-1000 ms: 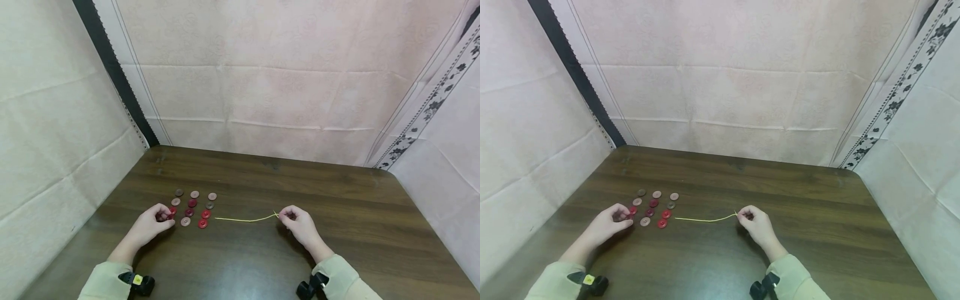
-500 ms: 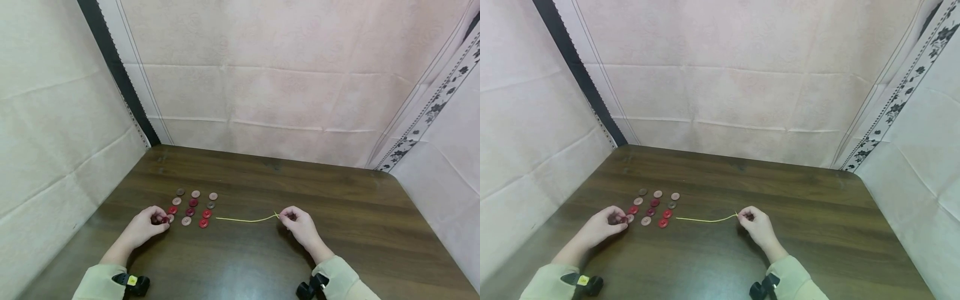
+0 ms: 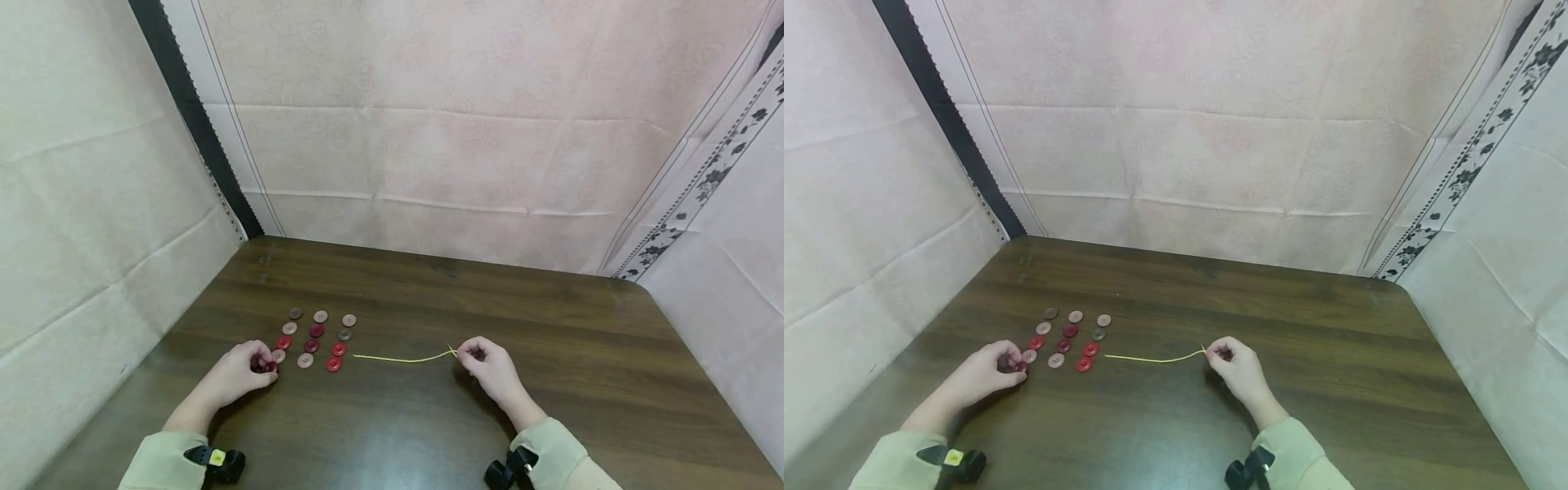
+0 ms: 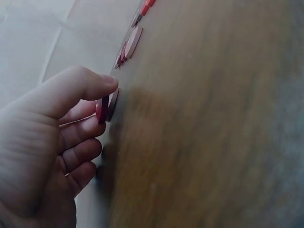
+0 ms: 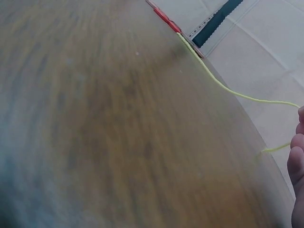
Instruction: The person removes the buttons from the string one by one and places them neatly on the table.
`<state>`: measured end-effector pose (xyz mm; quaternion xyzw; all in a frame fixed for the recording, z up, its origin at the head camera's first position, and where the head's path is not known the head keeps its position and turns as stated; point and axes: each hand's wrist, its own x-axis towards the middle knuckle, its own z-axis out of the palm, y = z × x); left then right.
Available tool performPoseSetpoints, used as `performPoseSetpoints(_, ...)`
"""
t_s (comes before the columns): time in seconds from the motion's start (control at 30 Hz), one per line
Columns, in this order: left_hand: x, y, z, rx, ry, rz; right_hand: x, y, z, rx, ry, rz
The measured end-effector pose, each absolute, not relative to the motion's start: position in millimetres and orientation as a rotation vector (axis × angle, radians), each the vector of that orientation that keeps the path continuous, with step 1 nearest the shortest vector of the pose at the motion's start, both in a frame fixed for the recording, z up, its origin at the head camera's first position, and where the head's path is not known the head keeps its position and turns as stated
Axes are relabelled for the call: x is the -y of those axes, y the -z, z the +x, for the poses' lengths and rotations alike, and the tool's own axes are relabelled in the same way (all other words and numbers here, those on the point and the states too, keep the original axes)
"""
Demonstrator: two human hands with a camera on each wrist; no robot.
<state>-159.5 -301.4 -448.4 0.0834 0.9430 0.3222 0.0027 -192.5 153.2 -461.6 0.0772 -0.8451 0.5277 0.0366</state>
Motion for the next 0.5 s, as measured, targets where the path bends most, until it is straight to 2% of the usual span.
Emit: performPoseSetpoints(0.5, 301.8, 449.1, -159.8, -2.955, -0.983, 0.311, -152.7, 459.8, -190.4, 2.578, -1.649, 0.239)
